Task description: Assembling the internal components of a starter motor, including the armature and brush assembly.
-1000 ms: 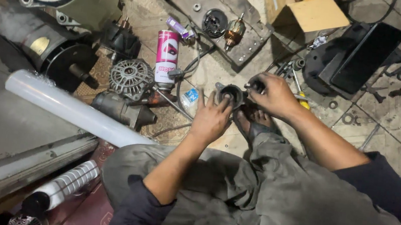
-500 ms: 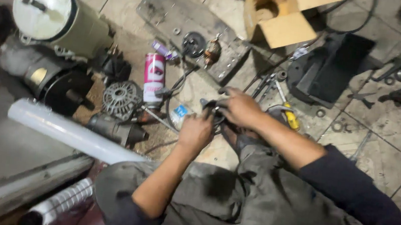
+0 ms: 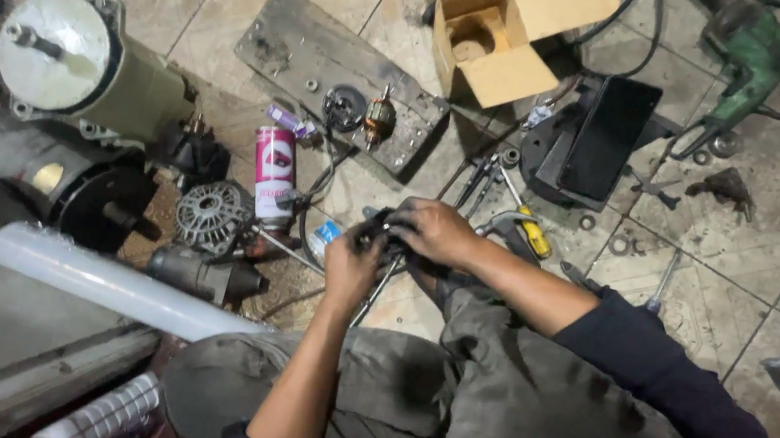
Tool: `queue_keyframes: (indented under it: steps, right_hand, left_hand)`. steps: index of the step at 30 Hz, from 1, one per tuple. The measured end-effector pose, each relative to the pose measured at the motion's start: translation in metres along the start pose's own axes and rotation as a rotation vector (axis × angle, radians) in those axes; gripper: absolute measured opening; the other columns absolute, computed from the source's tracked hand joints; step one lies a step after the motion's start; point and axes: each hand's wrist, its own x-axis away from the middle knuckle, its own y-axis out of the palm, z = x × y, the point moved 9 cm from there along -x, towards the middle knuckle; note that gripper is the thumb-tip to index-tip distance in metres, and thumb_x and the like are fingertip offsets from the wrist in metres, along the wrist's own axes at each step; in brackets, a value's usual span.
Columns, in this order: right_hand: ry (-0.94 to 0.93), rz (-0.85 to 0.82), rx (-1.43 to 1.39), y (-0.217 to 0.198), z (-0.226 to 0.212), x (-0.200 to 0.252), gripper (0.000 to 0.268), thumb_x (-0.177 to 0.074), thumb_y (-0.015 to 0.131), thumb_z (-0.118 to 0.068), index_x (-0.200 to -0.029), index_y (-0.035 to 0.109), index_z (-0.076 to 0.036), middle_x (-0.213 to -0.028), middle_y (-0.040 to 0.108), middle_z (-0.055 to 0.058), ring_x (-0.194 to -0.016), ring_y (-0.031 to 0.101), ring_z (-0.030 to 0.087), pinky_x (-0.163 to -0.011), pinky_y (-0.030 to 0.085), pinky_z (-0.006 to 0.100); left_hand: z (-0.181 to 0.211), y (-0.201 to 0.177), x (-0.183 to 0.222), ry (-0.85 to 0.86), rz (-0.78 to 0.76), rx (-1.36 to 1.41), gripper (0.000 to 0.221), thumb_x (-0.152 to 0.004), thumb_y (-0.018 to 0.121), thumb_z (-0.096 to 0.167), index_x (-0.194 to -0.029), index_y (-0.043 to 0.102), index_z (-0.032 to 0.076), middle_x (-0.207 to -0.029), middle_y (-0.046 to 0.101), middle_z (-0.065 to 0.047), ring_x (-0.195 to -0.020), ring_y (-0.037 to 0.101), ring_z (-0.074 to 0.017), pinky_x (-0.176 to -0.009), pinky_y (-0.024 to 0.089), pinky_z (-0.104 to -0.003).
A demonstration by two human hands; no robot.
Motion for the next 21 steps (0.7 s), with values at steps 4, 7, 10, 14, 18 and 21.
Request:
queue_keyframes:
  steps: [4, 7, 10, 14, 18, 21]
  right_hand:
    - [-0.114, 0.055, -0.107, -0.005, -0.017, 0.002, 0.021, -0.087, 0.073, -0.010, -0.105, 0.074, 0.000, -0.090, 0.072, 0.019, -0.086, 0.073, 0.041, -0.076, 0.060, 0.046]
    - [-0.212, 0.187, -0.048, -0.023, -0.040, 0.006, 0.035, -0.086, 0.079, -0.009, -0.109, 0.061, 0.010, -0.085, 0.070, 0.027, -0.079, 0.071, 0.046, -0.065, 0.058, 0.052]
    - [-0.310, 0.115, -0.123, -0.026, -0.059, 0.008, 0.021, -0.088, 0.075, -0.008, -0.108, 0.072, -0.001, -0.098, 0.074, 0.019, -0.088, 0.074, 0.042, -0.071, 0.061, 0.048]
    - [-0.334, 0.047, -0.040, -0.018, -0.063, 0.013, 0.023, -0.088, 0.072, -0.010, -0.109, 0.076, -0.004, -0.109, 0.073, 0.021, -0.094, 0.072, 0.044, -0.074, 0.061, 0.051]
    - [-0.301, 0.011, 0.043, -0.020, -0.072, 0.008, 0.030, -0.082, 0.070, -0.007, -0.111, 0.077, -0.004, -0.108, 0.073, 0.021, -0.091, 0.072, 0.045, -0.070, 0.060, 0.052]
    - [-0.235, -0.006, 0.302, -0.017, -0.066, 0.008, 0.032, -0.076, 0.073, -0.012, -0.108, 0.077, -0.008, -0.109, 0.074, 0.015, -0.087, 0.074, 0.039, -0.067, 0.061, 0.049]
  left_hand:
    - [-0.007, 0.001, -0.003, 0.084, 0.021, 0.082, 0.021, -0.086, 0.077, 0.018, -0.106, 0.080, 0.012, -0.092, 0.079, -0.015, -0.090, 0.075, -0.0389, -0.075, 0.058, -0.047]
    - [-0.033, 0.013, -0.008, -0.034, -0.037, 0.278, 0.020, -0.086, 0.078, 0.017, -0.104, 0.081, 0.008, -0.089, 0.078, -0.016, -0.085, 0.076, -0.0334, -0.076, 0.057, -0.043]
    - [-0.059, 0.028, -0.011, -0.132, -0.048, 0.470, 0.023, -0.087, 0.080, 0.020, -0.107, 0.081, 0.008, -0.086, 0.078, -0.015, -0.078, 0.068, -0.0188, -0.074, 0.057, -0.036]
    - [-0.066, 0.036, -0.008, -0.228, -0.068, 0.505, 0.024, -0.084, 0.083, 0.026, -0.106, 0.082, 0.017, -0.079, 0.077, -0.010, -0.069, 0.069, -0.0164, -0.064, 0.057, -0.032]
    - [-0.045, 0.020, -0.006, -0.157, -0.090, 0.428, 0.024, -0.087, 0.077, 0.028, -0.107, 0.082, 0.018, -0.084, 0.079, -0.011, -0.079, 0.076, -0.0258, -0.074, 0.059, -0.037]
    - [-0.036, -0.009, -0.010, -0.017, -0.014, 0.226, 0.029, -0.091, 0.067, 0.020, -0.117, 0.078, 0.011, -0.095, 0.078, -0.018, -0.094, 0.074, -0.0408, -0.084, 0.058, -0.050]
